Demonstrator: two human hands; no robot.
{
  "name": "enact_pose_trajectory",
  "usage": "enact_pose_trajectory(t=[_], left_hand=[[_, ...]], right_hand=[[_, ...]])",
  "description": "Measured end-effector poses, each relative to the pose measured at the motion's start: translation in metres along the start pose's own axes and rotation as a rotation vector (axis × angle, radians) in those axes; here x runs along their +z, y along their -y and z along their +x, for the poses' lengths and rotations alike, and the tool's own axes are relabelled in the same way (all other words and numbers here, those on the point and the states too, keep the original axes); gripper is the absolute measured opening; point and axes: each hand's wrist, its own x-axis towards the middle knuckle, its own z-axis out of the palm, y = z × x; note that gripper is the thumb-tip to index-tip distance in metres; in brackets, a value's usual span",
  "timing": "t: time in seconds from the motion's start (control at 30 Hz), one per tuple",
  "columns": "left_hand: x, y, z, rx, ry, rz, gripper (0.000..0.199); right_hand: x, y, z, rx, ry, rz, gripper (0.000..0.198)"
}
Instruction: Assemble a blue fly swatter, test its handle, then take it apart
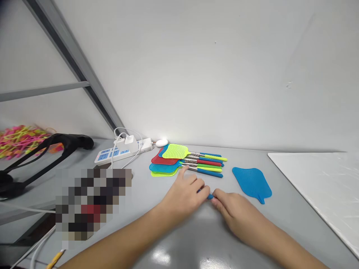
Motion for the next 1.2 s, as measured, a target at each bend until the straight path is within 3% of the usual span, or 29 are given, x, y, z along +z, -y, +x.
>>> enact_pose_trajectory(t=[0.17, 0.27, 0.4, 0.57, 0.73, 0.9, 1.1, 1.2], left_hand=[[0.001, -0.018, -0.006, 0.068, 0.155, -0.054, 0.010], [0.001, -0.020, -0.006, 0.048, 0.255, -0.091, 0.010], [-0.001, -0.015, -0.002, -0.018, 0.450, -0.172, 0.006], [-0.014, -0.008, -0.002, -0.059, 0.513, -0.183, 0.016], [-0.052, -0.008, -0.005, -0.137, 0.581, -0.222, 0.025], [-0.099, -0.007, -0.004, -0.324, 0.702, -0.336, 0.032], [-0.133, -0.004, -0.003, -0.434, 0.799, -0.698, 0.032], [-0.141, 0.003, -0.003, -0.546, 1.018, -1.012, 0.036]], right_hand=[[-0.006, -0.010, -0.004, 0.108, 0.314, 0.411, 0.041], [-0.008, -0.018, -0.004, 0.042, 0.345, 0.452, 0.039], [-0.007, -0.004, -0.004, -0.046, 0.229, 0.268, 0.041], [0.002, 0.021, -0.006, -0.120, 0.066, -0.076, 0.035], [0.006, 0.027, -0.012, -0.293, -0.024, -0.440, 0.027], [0.000, 0.037, -0.017, -0.512, -0.144, -0.685, 0.020], [-0.013, 0.063, -0.031, -0.636, -0.144, -0.799, 0.017], [-0.019, 0.071, -0.038, -0.684, -0.161, -0.840, 0.016]])
